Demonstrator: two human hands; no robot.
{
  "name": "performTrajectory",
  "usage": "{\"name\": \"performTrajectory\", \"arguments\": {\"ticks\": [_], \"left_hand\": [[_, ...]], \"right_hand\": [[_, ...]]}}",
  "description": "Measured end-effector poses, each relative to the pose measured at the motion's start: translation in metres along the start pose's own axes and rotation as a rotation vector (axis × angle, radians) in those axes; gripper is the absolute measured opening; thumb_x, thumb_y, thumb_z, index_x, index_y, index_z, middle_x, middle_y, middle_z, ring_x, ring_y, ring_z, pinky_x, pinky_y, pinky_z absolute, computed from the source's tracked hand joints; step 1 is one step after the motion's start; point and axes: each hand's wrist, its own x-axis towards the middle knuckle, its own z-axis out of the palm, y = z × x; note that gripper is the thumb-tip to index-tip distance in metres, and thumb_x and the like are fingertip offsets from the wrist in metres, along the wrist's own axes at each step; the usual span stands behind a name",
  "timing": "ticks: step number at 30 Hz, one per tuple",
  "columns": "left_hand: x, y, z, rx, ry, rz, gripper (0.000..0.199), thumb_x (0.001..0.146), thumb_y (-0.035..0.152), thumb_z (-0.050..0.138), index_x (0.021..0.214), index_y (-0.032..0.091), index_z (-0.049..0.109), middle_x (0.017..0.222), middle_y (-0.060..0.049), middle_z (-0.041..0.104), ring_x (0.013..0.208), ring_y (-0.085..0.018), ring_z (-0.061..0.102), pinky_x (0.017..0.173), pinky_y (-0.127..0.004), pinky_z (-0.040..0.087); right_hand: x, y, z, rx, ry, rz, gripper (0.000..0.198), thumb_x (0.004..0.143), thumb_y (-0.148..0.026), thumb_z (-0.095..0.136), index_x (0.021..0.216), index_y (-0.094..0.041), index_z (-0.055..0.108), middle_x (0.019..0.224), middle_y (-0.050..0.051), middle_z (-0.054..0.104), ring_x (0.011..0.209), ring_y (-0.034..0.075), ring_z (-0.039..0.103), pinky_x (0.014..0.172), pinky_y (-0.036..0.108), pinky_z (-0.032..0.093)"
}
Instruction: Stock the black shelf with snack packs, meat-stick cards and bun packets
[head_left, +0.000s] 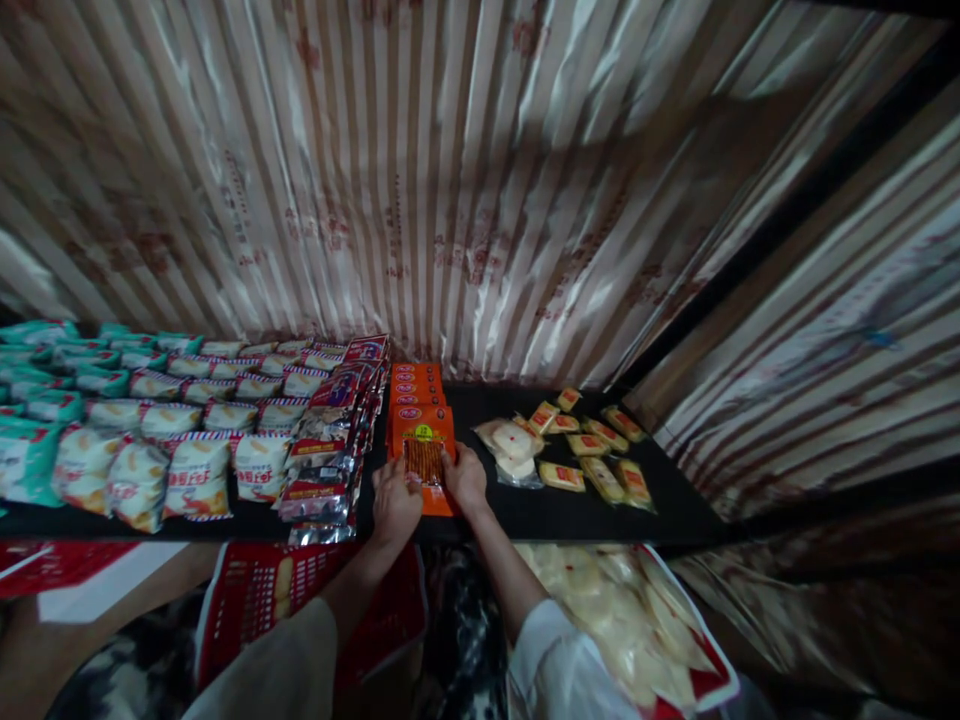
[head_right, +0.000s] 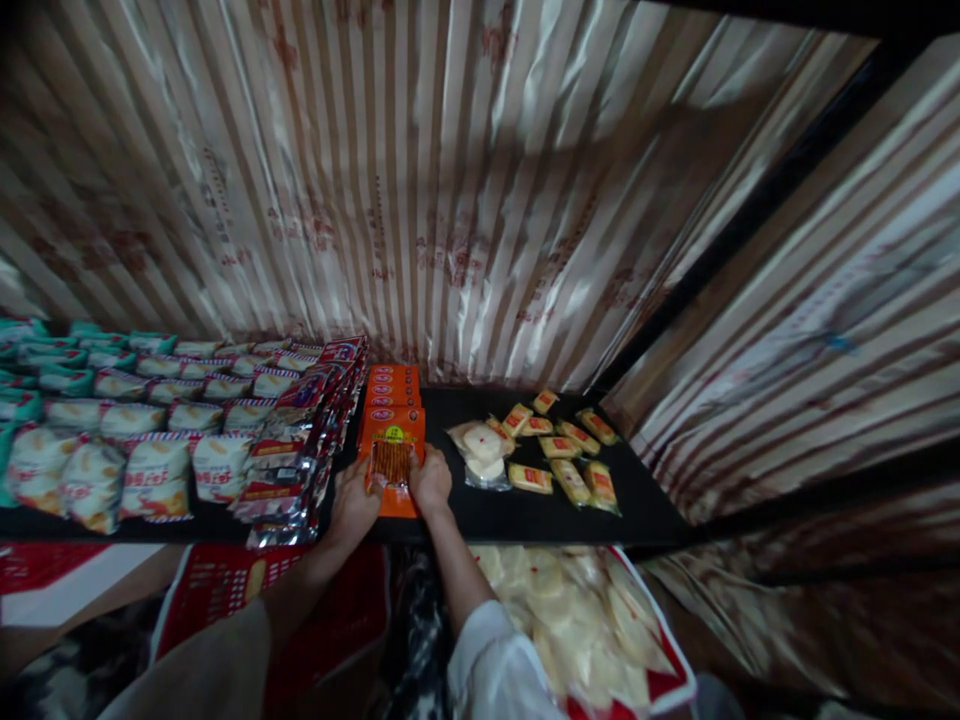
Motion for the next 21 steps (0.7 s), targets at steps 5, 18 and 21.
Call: {"name": "performTrajectory", "arguments": {"ticks": [5, 18, 21], "left_hand": [[0.0066, -0.0024, 0.0047, 0.034, 0.001, -0.001, 0.047, 0.083, 0.019, 0.041, 0.128, 0.008, 0.05, 0.128, -0.012, 0.054, 0.119, -0.024, 0.044, 0.103, -0.031, 0.034], [0.005, -0.0077, 0.0096, 0.046, -0.013, -0.008, 0.051, 0.078, 0.016, 0.044, 0.129, 0.012, 0.05, 0.132, -0.01, 0.05, 0.122, -0.025, 0.039, 0.105, -0.033, 0.034], [0.0039, -0.0088, 0.01, 0.036, -0.019, -0.018, 0.052, 0.077, 0.015, 0.044, 0.129, 0.015, 0.05, 0.131, -0.009, 0.05, 0.122, -0.025, 0.039, 0.103, -0.034, 0.035]], "right_hand": [[0.0021, -0.0054, 0.0008, -0.045, -0.013, 0.013, 0.036, 0.092, -0.036, 0.038, 0.118, -0.018, 0.055, 0.109, 0.012, 0.061, 0.096, 0.021, 0.062, 0.076, 0.027, 0.044], [-0.0034, -0.0091, 0.0056, -0.041, 0.096, -0.016, 0.044, 0.092, -0.037, 0.036, 0.133, -0.023, 0.043, 0.117, 0.01, 0.053, 0.106, 0.021, 0.052, 0.083, 0.028, 0.042], [-0.0017, -0.0049, 0.0087, -0.042, 0.103, -0.071, 0.04, 0.091, -0.036, 0.037, 0.125, -0.023, 0.054, 0.117, 0.009, 0.053, 0.109, 0.023, 0.047, 0.088, 0.029, 0.04]]}}
